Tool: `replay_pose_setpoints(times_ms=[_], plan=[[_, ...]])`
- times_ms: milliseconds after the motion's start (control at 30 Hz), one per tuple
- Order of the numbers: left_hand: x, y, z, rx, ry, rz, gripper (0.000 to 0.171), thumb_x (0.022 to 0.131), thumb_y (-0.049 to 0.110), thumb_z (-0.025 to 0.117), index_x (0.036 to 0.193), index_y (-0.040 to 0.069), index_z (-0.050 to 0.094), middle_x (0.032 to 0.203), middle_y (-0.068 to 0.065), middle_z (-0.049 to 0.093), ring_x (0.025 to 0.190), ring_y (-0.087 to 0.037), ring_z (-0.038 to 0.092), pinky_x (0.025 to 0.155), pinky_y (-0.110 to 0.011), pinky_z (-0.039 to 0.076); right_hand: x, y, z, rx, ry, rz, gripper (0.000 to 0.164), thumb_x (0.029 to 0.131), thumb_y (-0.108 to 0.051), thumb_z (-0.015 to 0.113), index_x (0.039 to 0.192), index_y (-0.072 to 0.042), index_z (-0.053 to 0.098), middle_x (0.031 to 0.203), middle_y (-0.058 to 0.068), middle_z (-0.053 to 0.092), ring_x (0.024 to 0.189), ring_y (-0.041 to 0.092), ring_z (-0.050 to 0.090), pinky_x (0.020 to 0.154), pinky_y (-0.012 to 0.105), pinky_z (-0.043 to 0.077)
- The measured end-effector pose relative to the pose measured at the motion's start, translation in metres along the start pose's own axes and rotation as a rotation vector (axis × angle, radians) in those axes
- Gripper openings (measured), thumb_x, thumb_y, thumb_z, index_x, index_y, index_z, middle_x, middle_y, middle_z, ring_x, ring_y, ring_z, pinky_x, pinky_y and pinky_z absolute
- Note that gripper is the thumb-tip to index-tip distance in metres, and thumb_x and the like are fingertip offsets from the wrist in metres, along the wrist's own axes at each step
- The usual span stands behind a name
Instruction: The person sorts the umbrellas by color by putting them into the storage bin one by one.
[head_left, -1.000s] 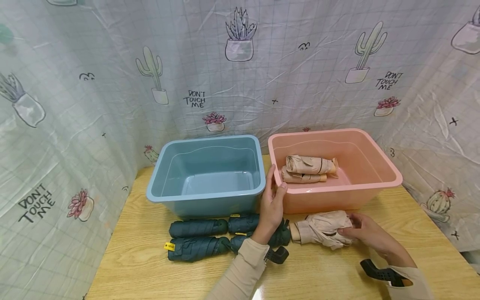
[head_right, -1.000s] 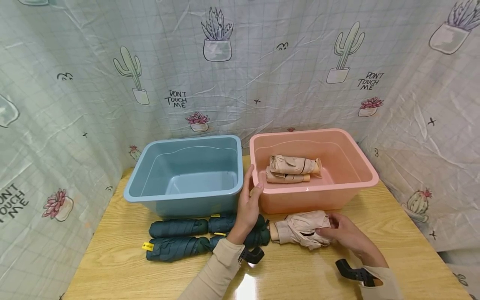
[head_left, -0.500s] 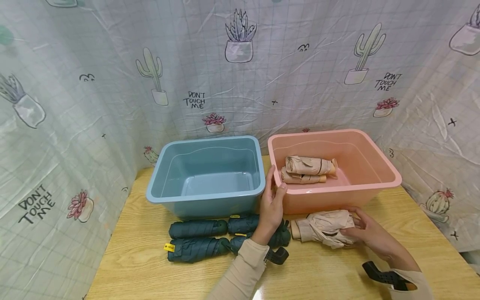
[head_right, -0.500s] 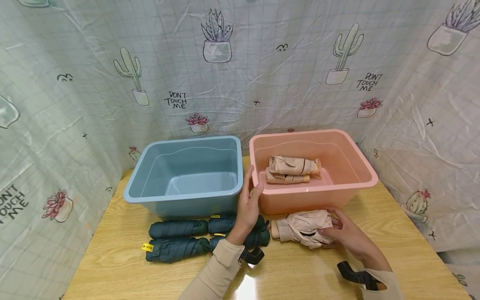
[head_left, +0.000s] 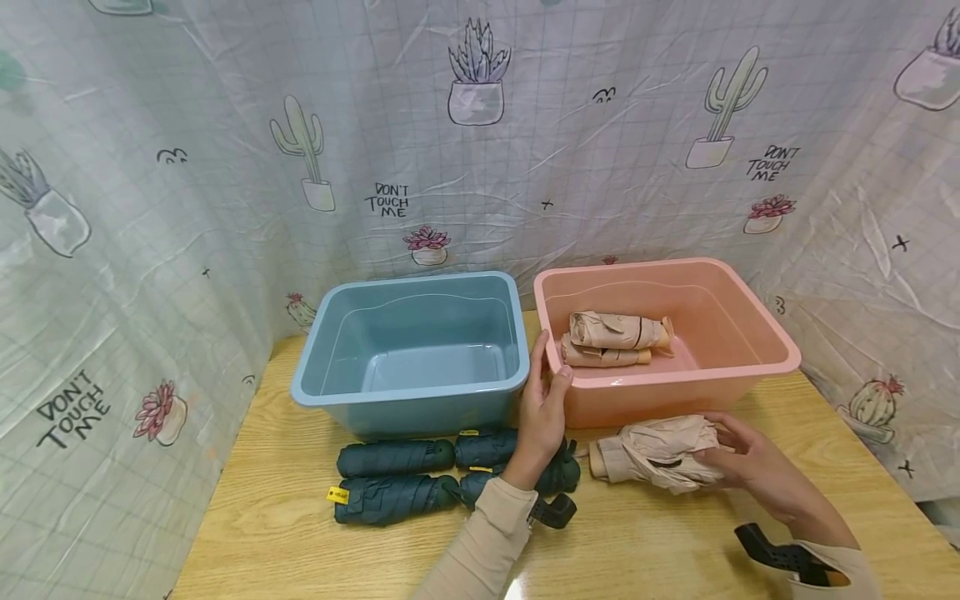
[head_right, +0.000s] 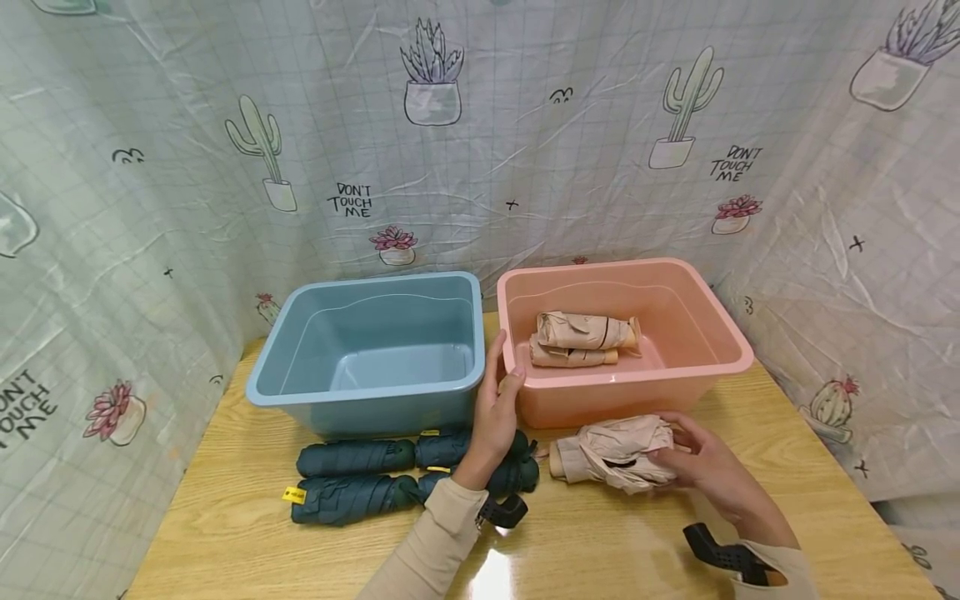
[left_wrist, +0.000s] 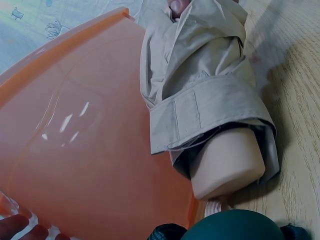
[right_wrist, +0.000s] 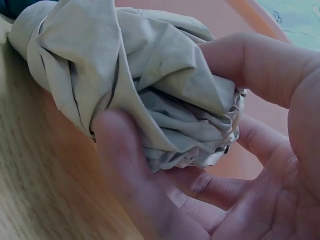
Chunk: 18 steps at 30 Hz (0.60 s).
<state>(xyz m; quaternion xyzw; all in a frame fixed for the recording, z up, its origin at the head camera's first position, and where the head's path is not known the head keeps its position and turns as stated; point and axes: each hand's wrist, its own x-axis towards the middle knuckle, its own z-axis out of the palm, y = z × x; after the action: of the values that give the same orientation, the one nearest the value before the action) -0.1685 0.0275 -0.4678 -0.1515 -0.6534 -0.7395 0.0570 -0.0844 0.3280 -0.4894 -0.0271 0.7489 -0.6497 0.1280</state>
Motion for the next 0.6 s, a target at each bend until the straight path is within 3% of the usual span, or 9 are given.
replay_pose_setpoints(times_ms=[400,600], plan=[[0.000,0.000,0.000,-0.007,-0.002,-0.003,0.061,0.108,0.026,0.050,0.163,0.030,0.024,0.166,0.002,0.032,0.149,-0.014,0.040,0.121,-0.043,0.033,-0.007,-0.013,-0.006,-0.084,0.015,-0.039,0.043,0.101,-0.002,0.058,0.135,-0.028,0.054,0.110,-0.015,0.068,0.094,0.011,0.070,0.068,0.047,0.062],[0.000,0.000,0.000,-0.013,-0.004,0.000,0.061,0.108,0.026,0.049,0.163,0.030,0.024,0.166,0.002,0.032,0.149,-0.014,0.040,0.121,-0.041,0.033,-0.012,-0.019,-0.011,-0.114,0.060,-0.044,0.049,0.100,0.000,0.058,0.133,-0.036,0.053,0.111,-0.019,0.065,0.093,0.008,0.068,0.066,0.042,0.061]])
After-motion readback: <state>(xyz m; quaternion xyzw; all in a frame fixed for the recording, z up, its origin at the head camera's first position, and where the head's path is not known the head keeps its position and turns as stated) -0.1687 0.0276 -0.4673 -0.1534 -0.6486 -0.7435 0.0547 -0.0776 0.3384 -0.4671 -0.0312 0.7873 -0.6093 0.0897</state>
